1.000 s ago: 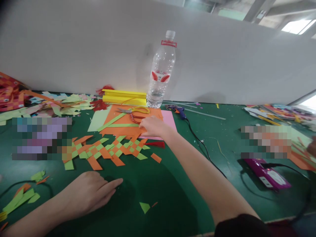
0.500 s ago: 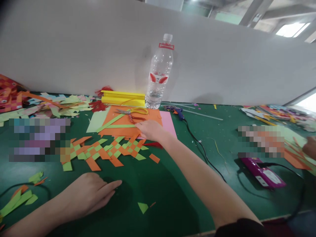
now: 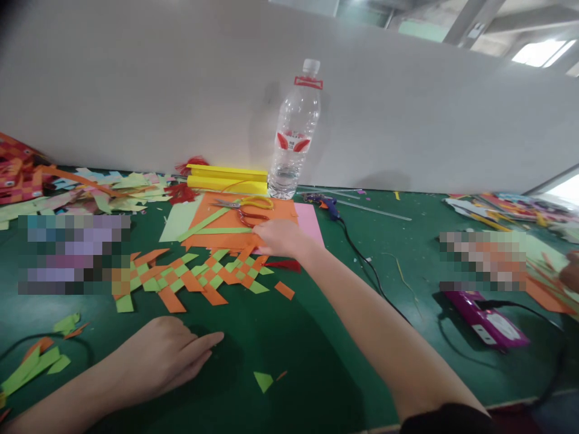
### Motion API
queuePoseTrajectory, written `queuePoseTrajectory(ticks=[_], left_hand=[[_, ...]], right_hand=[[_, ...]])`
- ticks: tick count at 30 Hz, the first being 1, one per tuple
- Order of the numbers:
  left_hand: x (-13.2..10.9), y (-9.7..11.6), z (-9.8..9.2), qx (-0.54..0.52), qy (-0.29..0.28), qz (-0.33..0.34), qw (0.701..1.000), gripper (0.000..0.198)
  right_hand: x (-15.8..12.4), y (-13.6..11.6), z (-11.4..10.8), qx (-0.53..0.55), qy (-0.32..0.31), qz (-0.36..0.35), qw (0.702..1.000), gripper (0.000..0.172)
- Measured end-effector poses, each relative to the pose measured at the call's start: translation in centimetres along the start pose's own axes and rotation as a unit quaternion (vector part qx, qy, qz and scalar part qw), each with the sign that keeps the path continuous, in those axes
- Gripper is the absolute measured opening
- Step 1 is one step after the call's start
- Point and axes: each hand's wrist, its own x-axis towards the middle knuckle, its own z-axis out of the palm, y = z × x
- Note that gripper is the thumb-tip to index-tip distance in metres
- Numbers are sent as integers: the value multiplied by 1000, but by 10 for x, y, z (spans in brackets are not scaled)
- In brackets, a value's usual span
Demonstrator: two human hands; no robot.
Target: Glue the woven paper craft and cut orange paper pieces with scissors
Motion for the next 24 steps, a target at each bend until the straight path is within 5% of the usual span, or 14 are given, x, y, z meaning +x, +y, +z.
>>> queuePoseTrajectory(ticks=[10,20,24], left_hand=[[3,1,-1,-28,12,-7,1000,28],[6,-3,-5,-10,110,-45,993,28],[8,-8,-4,35,106,-97,989,32]], right_hand=[[1,-7,7,-100,4,-54,993,20],[0,-5,-3,-47,-24,0,999,18],[-1,-4,-7,-5,-22,38,999,23]])
